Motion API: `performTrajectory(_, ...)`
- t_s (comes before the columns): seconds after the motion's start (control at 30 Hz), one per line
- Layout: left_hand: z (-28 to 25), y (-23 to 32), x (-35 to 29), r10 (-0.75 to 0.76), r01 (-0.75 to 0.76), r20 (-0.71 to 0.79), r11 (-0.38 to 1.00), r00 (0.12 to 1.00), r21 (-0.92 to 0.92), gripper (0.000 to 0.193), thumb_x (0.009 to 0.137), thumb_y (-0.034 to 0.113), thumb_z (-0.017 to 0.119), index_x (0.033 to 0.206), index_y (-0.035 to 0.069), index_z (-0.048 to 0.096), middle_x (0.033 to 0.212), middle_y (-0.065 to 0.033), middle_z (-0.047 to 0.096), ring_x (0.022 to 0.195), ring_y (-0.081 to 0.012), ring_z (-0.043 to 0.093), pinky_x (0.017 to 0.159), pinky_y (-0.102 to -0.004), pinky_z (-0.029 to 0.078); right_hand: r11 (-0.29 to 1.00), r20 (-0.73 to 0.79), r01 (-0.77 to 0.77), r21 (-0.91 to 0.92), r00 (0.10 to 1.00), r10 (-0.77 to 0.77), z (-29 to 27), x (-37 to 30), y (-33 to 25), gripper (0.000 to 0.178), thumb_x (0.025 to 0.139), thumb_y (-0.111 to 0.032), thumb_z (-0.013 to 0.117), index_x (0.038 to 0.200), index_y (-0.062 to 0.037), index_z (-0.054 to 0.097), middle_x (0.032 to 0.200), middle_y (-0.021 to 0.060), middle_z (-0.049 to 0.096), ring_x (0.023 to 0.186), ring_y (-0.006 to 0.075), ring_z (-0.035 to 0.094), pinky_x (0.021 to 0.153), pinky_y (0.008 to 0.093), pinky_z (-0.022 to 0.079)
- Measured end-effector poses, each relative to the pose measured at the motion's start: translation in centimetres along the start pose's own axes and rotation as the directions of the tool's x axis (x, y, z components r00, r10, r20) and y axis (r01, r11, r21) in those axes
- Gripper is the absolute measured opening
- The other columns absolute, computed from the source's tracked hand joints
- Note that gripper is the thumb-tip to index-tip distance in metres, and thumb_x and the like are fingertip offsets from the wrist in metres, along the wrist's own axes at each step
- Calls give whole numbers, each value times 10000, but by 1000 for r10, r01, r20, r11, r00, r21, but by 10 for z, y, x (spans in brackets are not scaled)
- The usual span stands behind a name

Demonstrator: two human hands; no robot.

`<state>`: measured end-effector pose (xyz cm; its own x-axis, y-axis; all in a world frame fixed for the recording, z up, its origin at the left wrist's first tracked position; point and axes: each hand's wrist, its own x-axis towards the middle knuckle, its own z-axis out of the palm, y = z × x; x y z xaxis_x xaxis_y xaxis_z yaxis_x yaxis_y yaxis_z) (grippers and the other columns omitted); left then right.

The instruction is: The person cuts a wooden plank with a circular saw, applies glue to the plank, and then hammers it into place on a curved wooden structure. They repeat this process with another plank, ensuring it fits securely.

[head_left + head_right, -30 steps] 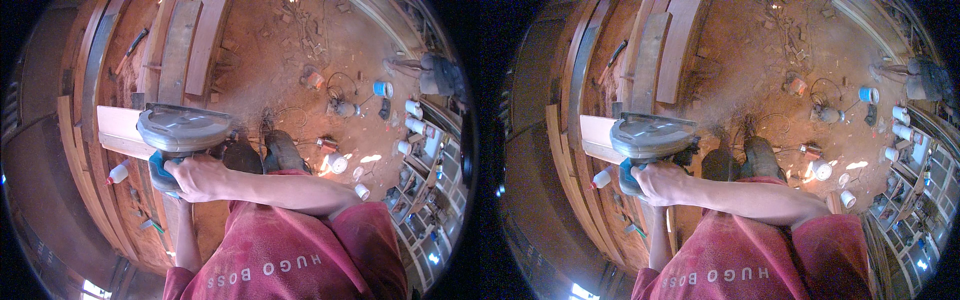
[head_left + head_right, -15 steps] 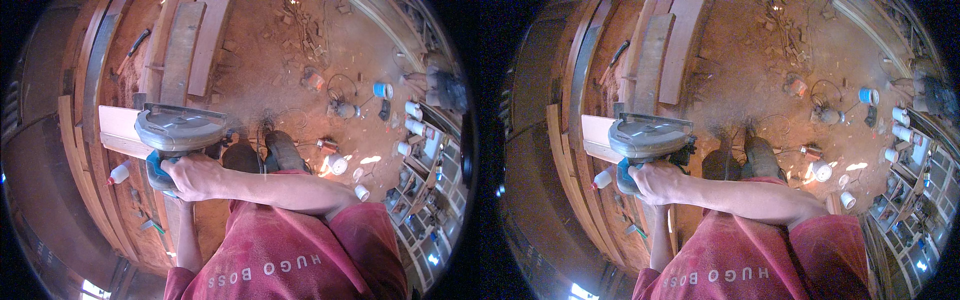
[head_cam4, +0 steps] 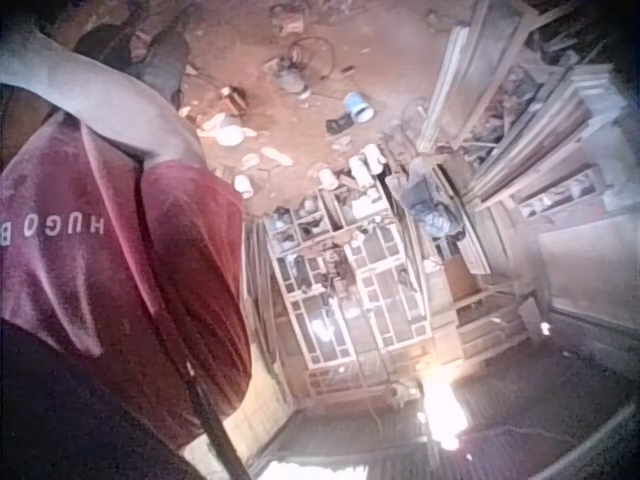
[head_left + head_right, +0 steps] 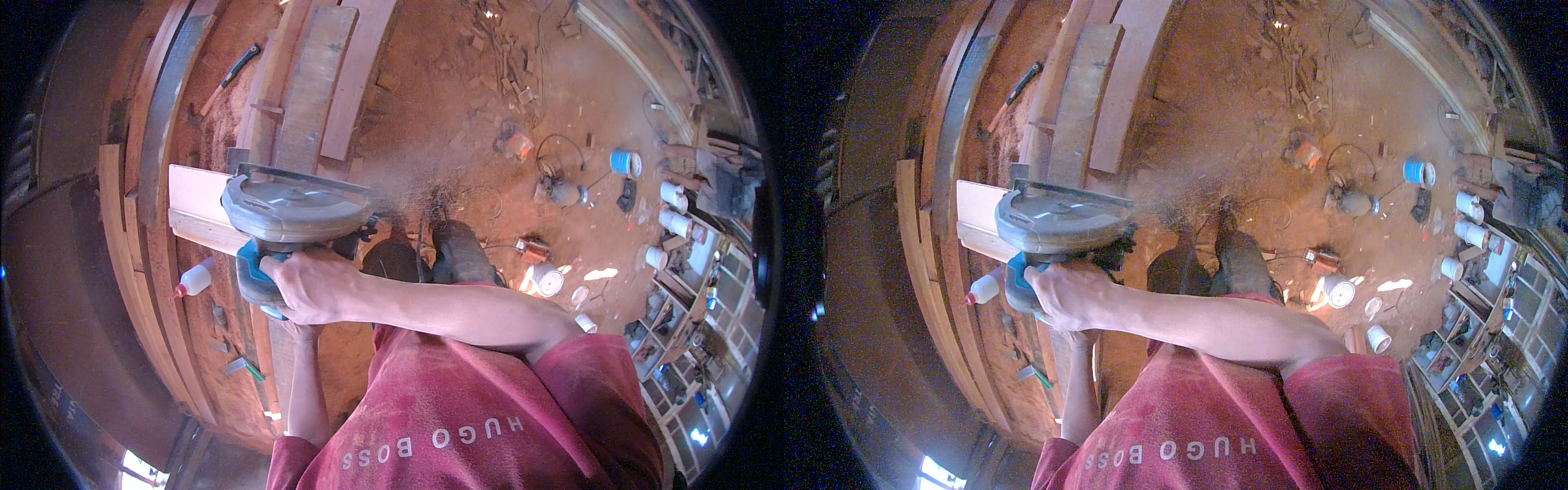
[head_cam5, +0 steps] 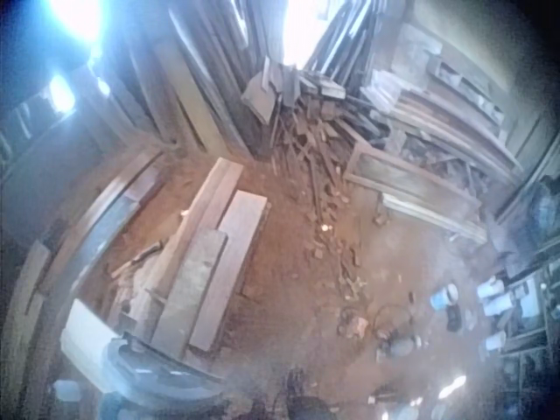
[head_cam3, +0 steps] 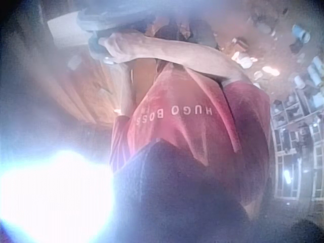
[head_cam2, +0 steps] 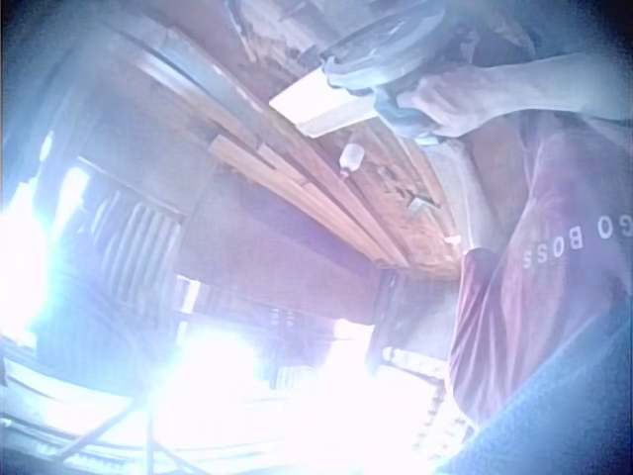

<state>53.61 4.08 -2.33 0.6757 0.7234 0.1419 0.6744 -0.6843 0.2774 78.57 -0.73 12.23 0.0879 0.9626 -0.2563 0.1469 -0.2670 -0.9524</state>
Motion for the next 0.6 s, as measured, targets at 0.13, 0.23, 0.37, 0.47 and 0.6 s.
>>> performTrajectory(0.13, -2, 1, 4, 49, -49, 26, 999, 998, -20, 1085, 647, 629, 841, 1516, 116, 442, 1491, -197, 490, 1370, -394, 451, 1118, -587, 331, 999, -76, 47, -8, 996, -48, 5, 21, -1, 402, 879, -214, 730, 1092, 58, 525, 835, 304, 702, 817, 454, 727, 719, 525, 591)
performTrajectory(0.23, -15, 6, -4, 48, -48, 44, 999, 998, -7, 1093, 640, 636, 841, 1516, 118, 444, 1491, -199, 490, 1372, -397, 449, 1117, -591, 328, 995, -50, 98, 18, 994, -97, 14, 47, -10, 338, 901, -205, 670, 1049, 53, 510, 891, 298, 694, 868, 475, 711, 708, 551, 584)
performTrajectory(0.37, -37, 33, 18, 22, -35, 134, 995, 991, 91, 1105, 597, 638, 860, 1498, 133, 465, 1463, -205, 510, 1367, -420, 448, 1089, -611, 332, 986, -119, 103, -129, 986, -119, 10, 44, -21, 418, 872, -226, 744, 1154, 23, 561, 857, 269, 722, 818, 431, 736, 725, 515, 603)
performTrajectory(0.47, -31, 28, 13, -72, 62, 205, 996, 976, 58, 1077, 608, 652, 844, 1484, 141, 478, 1444, -198, 533, 1361, -438, 455, 1076, -630, 337, 982, -254, 147, -118, 952, -173, -3, 13, -24, 446, 829, -224, 776, 1205, -52, 612, 880, 243, 735, 805, 403, 741, 719, 499, 603)
performTrajectory(0.6, -14, -7, -16, 36, -58, 152, 988, 988, 142, 1128, 537, 621, 843, 1500, 169, 467, 1510, -273, 433, 1377, -453, 422, 1074, -625, 334, 964, -436, 80, -252, 881, -187, -66, -58, -37, 535, 757, -227, 836, 1241, -98, 648, 1008, 200, 746, 874, 370, 744, 764, 464, 602)
